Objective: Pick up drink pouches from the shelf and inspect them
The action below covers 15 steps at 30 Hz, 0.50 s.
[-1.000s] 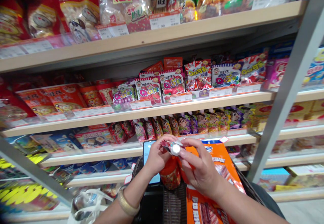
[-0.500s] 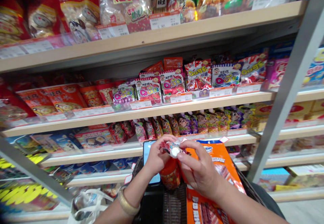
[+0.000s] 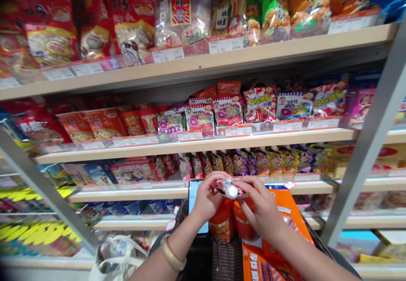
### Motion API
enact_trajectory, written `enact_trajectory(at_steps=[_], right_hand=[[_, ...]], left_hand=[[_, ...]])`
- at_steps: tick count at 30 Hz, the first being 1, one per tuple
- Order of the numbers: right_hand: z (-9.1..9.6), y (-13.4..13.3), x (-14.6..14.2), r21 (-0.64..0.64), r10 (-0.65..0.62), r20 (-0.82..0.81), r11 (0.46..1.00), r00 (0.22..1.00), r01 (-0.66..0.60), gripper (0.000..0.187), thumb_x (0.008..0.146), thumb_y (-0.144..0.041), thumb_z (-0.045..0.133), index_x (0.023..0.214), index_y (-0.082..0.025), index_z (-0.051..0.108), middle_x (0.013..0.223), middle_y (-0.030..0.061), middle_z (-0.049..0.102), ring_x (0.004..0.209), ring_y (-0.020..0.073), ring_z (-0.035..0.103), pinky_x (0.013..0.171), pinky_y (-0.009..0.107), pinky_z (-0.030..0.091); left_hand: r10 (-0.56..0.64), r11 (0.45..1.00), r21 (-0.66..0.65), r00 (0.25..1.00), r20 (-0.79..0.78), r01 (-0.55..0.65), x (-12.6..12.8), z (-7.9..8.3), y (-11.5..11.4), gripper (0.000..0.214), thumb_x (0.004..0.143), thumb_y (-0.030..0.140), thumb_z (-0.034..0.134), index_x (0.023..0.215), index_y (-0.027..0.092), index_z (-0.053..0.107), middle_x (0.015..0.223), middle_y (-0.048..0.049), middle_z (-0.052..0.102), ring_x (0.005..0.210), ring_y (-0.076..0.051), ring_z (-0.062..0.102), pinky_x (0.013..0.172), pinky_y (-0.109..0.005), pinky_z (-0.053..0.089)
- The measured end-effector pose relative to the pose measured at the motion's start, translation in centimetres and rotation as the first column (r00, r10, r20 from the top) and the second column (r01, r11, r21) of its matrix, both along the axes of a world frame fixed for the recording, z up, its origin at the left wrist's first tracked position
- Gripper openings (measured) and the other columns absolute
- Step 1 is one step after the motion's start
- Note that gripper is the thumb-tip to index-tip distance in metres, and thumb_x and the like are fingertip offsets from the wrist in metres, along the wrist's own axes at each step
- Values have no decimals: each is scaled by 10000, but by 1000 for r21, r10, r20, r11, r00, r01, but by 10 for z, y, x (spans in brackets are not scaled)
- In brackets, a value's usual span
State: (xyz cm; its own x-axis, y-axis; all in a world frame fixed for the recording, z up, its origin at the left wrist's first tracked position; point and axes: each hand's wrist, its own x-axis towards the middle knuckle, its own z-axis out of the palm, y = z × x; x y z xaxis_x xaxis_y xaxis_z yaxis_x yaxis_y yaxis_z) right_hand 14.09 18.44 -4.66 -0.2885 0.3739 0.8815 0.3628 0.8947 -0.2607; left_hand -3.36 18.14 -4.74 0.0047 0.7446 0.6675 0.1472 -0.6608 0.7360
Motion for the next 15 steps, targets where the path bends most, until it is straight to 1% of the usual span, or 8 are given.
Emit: enact_trajectory(at_steps=[4,6,8,10,12,14,15], right_hand=[[19,1,-4,48,47,60,998,997,-50,332,863,-113,520,1161,-249,571,993,77,606,895,188,632,735,301,564],[30,0,-12,57,81,102,995,991,-87,338,863,-112,507,1165,-249,577,994,77,613,883,184,638,726,295,566],[38,-1,-26,55,121,140,990,983,-130,355,866,-122,498,1189,-250,570,1003,78,617,886,184,641,739,304,568],[44,-3,-46,51,170,167,982,971,-181,361,871,-144,503,1214,-243,559,1016,84,619,908,188,641,769,319,567],[46,-5,-70,42,217,185,973,958,-229,341,877,-175,523,1210,-233,567,1021,89,625,922,188,641,793,323,563],[46,-3,-98,14,241,202,969,949,-248,311,888,-197,529,1191,-234,587,1032,87,633,923,181,645,809,319,558],[45,-1,-112,-9,252,215,967,943,-256,304,887,-203,535,1183,-235,597,1030,82,640,920,177,649,819,319,555]], left_hand=[[88,987,146,985,-149,-66,-14,18,-10,121,845,221,576,954,199,624,1012,-90,652,1002,-223,592,928,-389,450],[129,976,202,966,-226,-84,-27,28,-17,158,855,206,551,1004,199,601,1049,-101,637,1049,-234,571,956,-406,429],[170,966,235,946,-275,-105,-45,34,-25,186,858,192,536,1038,198,578,1077,-110,617,1080,-237,553,969,-409,416],[224,954,260,929,-296,-147,-66,34,-31,208,852,190,533,1058,198,560,1091,-111,596,1082,-236,545,965,-403,416],[303,932,292,904,-301,-215,-89,30,-34,251,834,192,540,1084,199,545,1103,-109,578,1082,-240,539,962,-407,418],[421,892,311,856,-300,-329,-114,21,-33,337,805,154,536,1139,190,518,1149,-118,540,1121,-249,511,984,-427,405],[474,871,299,825,-307,-389,-126,17,-32,383,784,124,530,1161,182,504,1161,-122,524,1133,-252,500,986,-433,407]])
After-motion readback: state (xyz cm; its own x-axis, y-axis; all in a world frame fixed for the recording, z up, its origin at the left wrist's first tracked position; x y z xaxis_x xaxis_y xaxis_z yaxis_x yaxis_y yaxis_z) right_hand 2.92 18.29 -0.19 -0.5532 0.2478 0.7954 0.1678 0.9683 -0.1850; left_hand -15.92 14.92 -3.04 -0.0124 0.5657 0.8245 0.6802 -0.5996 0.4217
